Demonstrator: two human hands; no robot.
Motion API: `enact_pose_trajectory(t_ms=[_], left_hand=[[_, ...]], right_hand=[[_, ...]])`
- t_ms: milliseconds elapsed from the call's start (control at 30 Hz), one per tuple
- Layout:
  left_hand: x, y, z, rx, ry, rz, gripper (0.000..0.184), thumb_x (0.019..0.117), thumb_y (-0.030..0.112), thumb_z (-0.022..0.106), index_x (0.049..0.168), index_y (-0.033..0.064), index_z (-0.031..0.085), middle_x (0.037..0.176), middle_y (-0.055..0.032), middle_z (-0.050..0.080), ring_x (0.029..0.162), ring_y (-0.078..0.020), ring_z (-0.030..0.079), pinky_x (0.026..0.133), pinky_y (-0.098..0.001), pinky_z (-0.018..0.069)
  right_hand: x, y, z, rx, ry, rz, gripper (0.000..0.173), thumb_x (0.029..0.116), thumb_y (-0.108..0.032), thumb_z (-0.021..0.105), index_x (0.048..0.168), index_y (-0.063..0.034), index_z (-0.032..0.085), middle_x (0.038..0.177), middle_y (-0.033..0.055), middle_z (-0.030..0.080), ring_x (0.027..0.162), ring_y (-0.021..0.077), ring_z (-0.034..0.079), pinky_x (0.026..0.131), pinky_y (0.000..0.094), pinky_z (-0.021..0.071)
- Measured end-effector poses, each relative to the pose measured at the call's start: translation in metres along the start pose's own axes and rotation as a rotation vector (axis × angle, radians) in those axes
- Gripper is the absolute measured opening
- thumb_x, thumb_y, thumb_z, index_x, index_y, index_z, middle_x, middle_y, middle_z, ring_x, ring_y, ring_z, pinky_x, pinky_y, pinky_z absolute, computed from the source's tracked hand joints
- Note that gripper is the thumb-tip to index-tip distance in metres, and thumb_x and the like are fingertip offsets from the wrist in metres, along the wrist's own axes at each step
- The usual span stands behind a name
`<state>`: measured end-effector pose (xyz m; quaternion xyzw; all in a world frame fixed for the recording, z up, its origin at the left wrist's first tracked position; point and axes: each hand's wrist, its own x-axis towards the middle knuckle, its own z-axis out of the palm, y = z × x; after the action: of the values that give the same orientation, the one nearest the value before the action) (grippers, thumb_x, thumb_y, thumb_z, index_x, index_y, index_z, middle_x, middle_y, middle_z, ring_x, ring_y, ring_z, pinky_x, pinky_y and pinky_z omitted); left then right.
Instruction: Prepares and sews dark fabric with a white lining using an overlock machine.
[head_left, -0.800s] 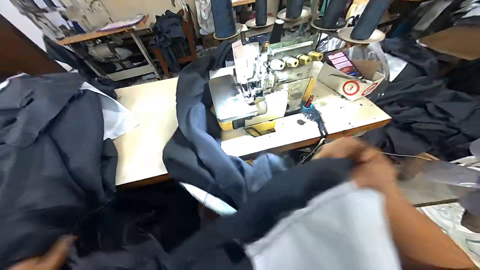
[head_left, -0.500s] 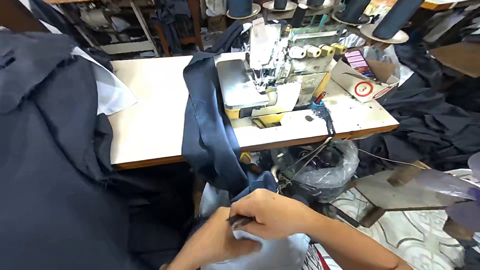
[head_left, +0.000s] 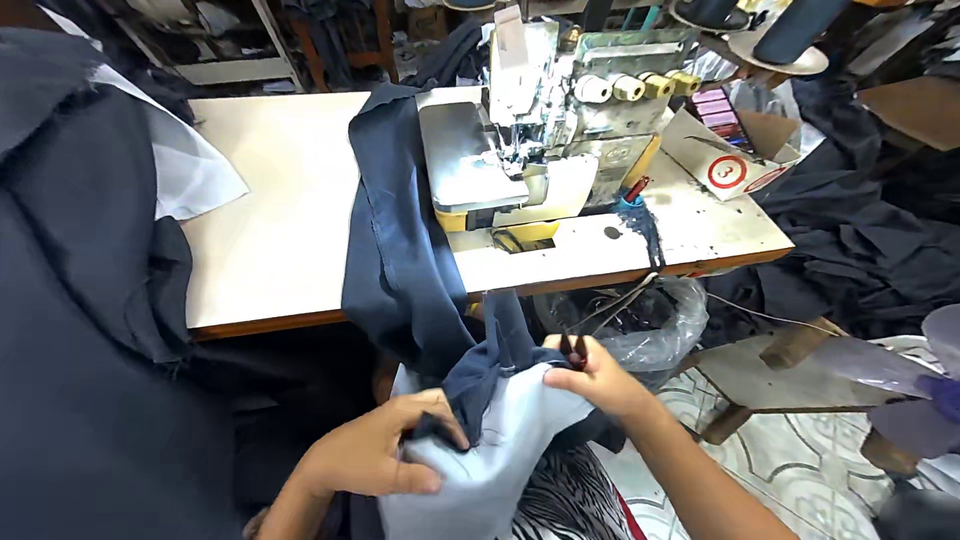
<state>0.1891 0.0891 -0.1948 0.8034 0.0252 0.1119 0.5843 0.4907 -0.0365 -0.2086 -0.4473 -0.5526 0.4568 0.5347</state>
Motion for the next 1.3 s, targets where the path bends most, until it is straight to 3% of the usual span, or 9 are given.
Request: enact_pose_trajectory(t_ms=[100,200,367,533,700,967,1067,1167,1300], left_hand=[[0.008,0.012,-0.008,0.176,0.004,-0.109,0.086,0.0841,0.083,0.052,0.117,0.0056,0.069,0.115,-0.0061,0.067,0.112,-0.0083,0.059,0.096,-0.0283,0.0497],[0.039,0.022,0.004,0.156,0.258,-0.12,0.097,0.0852,0.075,0.06,0.142,-0.0025,0.052,0.126,-0.0044,0.068,0.115,-0.0046,0.063,0.101,-0.0272,0.053],[0.059,0.009,0.034,0.087,0.517,-0.007,0.016,0.0962,0.025,0.07,0.098,0.0091,0.076,0.092,0.0073,0.075,0.086,0.0042,0.068,0.081,-0.0176,0.058],[0.048,0.001,0.032,0.137,0.688,0.087,0.023,0.1063,0.031,0.054,0.103,0.015,0.071,0.099,0.0084,0.074,0.093,0.0006,0.069,0.085,-0.019,0.0581],[0.063,0.011,0.048,0.152,0.702,0.188,0.03,0.1104,0.033,0.042,0.101,0.0114,0.061,0.087,0.0067,0.074,0.082,0.0008,0.071,0.076,-0.0183,0.0596],[0.067,0.009,0.066,0.135,0.849,0.185,0.033,0.1094,0.037,0.043,0.095,0.0131,0.06,0.075,0.0098,0.064,0.066,0.0059,0.063,0.063,-0.0142,0.0571],[0.066,0.003,0.064,0.15,0.834,0.06,0.03,0.109,0.024,0.047,0.093,0.0052,0.063,0.071,0.0088,0.065,0.063,0.0048,0.063,0.061,-0.0152,0.0568],[0.072,0.007,0.06,0.182,0.847,0.08,0.032,0.1092,0.027,0.047,0.093,0.0047,0.064,0.075,0.0089,0.064,0.068,0.0073,0.062,0.066,-0.0128,0.0551],[0.083,0.011,0.061,0.138,0.889,0.146,0.031,0.109,0.03,0.048,0.096,0.0076,0.065,0.085,0.0094,0.064,0.082,0.0082,0.061,0.078,-0.0117,0.0529]], right_hand=[[0.007,-0.017,0.004,-0.087,-0.058,-0.143,0.014,0.0901,-0.021,0.076,0.096,-0.0118,0.067,0.083,-0.0155,0.063,0.074,-0.0115,0.055,0.066,0.0093,0.0475],[0.008,-0.022,0.027,-0.146,-0.162,-0.19,0.017,0.0895,-0.014,0.074,0.095,-0.0007,0.066,0.082,-0.0041,0.065,0.075,-0.0084,0.057,0.068,0.0096,0.0471],[0.003,-0.017,0.025,-0.112,-0.207,-0.112,0.018,0.0929,-0.015,0.07,0.101,0.0012,0.068,0.086,-0.0037,0.067,0.078,-0.01,0.057,0.071,0.0085,0.0476],[-0.015,0.005,-0.003,-0.012,-0.188,0.195,0.006,0.0924,-0.018,0.07,0.092,-0.0128,0.067,0.071,-0.0155,0.058,0.06,-0.0099,0.05,0.054,0.0102,0.0407],[-0.002,-0.007,0.0,0.248,-0.145,0.011,0.009,0.1013,-0.036,0.064,0.1,-0.0263,0.064,0.079,-0.0207,0.06,0.059,-0.0136,0.049,0.05,0.0065,0.041],[-0.008,0.045,0.041,-0.157,-0.222,0.413,0.018,0.1003,-0.018,0.059,0.092,-0.003,0.064,0.071,-0.0063,0.051,0.062,-0.0021,0.046,0.059,0.0186,0.0404],[-0.007,0.042,0.03,-0.438,-0.005,0.2,0.025,0.0904,-0.021,0.075,0.101,0.0018,0.071,0.089,0.0109,0.069,0.08,0.0165,0.065,0.075,0.0362,0.0549],[0.007,0.019,0.024,-0.349,0.199,-0.207,0.029,0.0938,-0.032,0.072,0.097,-0.003,0.069,0.085,-0.0027,0.062,0.066,-0.0064,0.047,0.058,0.0102,0.0389],[0.018,0.002,0.055,-0.218,0.056,-0.422,0.039,0.092,-0.038,0.076,0.09,-0.0002,0.064,0.081,0.0033,0.063,0.071,-0.0015,0.054,0.063,0.0136,0.045]])
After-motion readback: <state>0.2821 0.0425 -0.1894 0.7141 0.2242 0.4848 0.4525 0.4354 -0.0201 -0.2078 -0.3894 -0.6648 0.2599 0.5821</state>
